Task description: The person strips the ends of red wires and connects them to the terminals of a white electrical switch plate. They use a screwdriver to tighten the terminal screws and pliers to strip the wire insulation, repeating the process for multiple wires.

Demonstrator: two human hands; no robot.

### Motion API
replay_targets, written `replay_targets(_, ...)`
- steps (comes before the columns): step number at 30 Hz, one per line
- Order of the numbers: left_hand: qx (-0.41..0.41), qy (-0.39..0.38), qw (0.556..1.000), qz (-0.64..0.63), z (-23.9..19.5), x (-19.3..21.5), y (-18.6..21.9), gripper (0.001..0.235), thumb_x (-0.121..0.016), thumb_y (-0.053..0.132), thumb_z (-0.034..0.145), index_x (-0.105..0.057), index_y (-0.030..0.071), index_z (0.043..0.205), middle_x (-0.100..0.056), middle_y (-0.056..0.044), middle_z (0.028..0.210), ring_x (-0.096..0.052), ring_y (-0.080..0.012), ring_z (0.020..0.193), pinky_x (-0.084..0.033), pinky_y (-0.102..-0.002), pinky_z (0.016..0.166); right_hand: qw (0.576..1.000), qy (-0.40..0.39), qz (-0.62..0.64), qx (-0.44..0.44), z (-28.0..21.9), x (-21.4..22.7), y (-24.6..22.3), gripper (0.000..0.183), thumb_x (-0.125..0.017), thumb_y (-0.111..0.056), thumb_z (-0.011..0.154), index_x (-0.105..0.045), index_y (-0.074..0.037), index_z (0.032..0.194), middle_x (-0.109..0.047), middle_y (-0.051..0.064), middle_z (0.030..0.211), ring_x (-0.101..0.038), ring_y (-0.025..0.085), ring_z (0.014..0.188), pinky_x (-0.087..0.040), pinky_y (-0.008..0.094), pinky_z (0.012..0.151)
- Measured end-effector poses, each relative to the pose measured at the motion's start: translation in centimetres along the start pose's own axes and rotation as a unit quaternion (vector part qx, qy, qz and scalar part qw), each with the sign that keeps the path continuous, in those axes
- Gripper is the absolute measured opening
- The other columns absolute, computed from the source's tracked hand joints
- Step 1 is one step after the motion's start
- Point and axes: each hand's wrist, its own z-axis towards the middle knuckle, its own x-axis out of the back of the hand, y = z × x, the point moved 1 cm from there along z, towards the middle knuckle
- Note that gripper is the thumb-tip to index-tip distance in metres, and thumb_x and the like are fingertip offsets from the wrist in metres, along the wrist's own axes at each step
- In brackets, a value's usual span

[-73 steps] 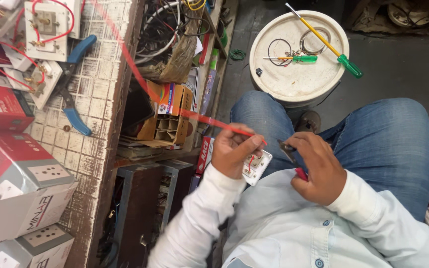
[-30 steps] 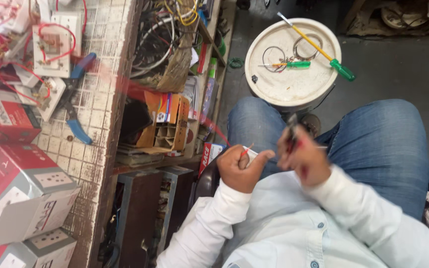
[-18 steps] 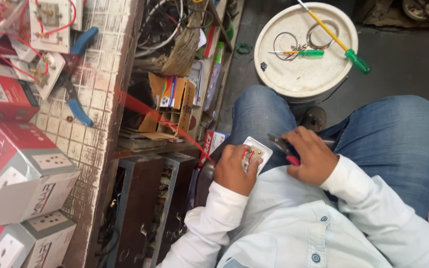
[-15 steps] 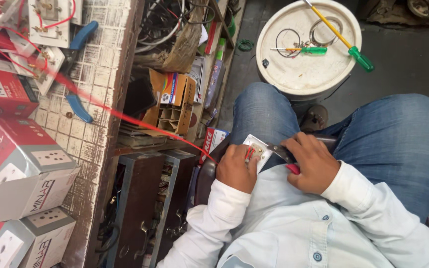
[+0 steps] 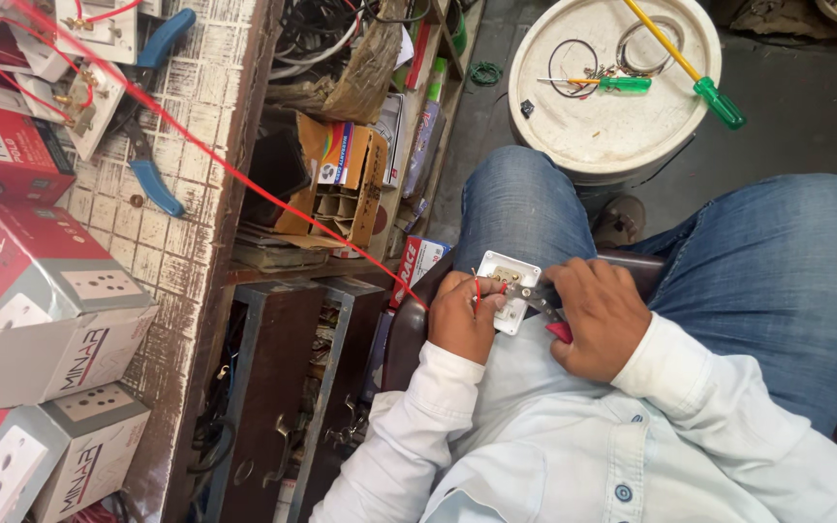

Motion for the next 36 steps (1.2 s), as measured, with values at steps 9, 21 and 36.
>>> replay_targets(9, 0.005, -0.007, 1.000, -0.018, -0.1, -0.5, -1.1, 0.011, -0.074, 0.002, 0.081, -0.074, -0.001, 0.092, -0.067, -0.012, 0.092, -0.068, -0.0270, 0.082, -0.056, -0.036, 0.073, 0.999, 0.001, -0.002, 0.037, 0.3, -0.2, 0.1, 0.072, -0.079, -0.020, 0.052, -0.056, -0.003, 0.118, -0.058, 0.013, 0.103, -0.054, 0.033, 0.093, -0.040, 0.046, 0.081)
replay_targets(21, 0.025, -0.015, 1.000, 0.003, -0.2, -0.5, -0.5, 0.011, -0.074, 0.005, 0.084, -0.073, 0.000, 0.093, -0.068, -0.013, 0.092, -0.068, -0.0286, 0.079, -0.055, -0.038, 0.072, 0.996, -0.001, 0.068, 0.059, 0.4, -2.0, 2.3, 0.053, -0.076, -0.011, 0.058, -0.060, -0.004, 0.107, -0.061, 0.014, 0.095, -0.060, 0.035, 0.085, -0.050, 0.043, 0.076)
replay_targets(36, -0.029, 0.004, 0.999, 0.032, 1.0, -1.2, -0.2, 0.011, -0.069, 0.008, 0.088, -0.071, 0.002, 0.096, -0.070, -0.016, 0.095, -0.069, -0.0359, 0.089, -0.054, -0.042, 0.079, 0.730, -0.043, 0.677, -0.089, 0.9, -9.4, 11.0, 0.059, -0.068, 0.000, 0.061, -0.056, -0.006, 0.118, -0.057, 0.005, 0.101, -0.055, 0.014, 0.091, -0.046, 0.029, 0.080)
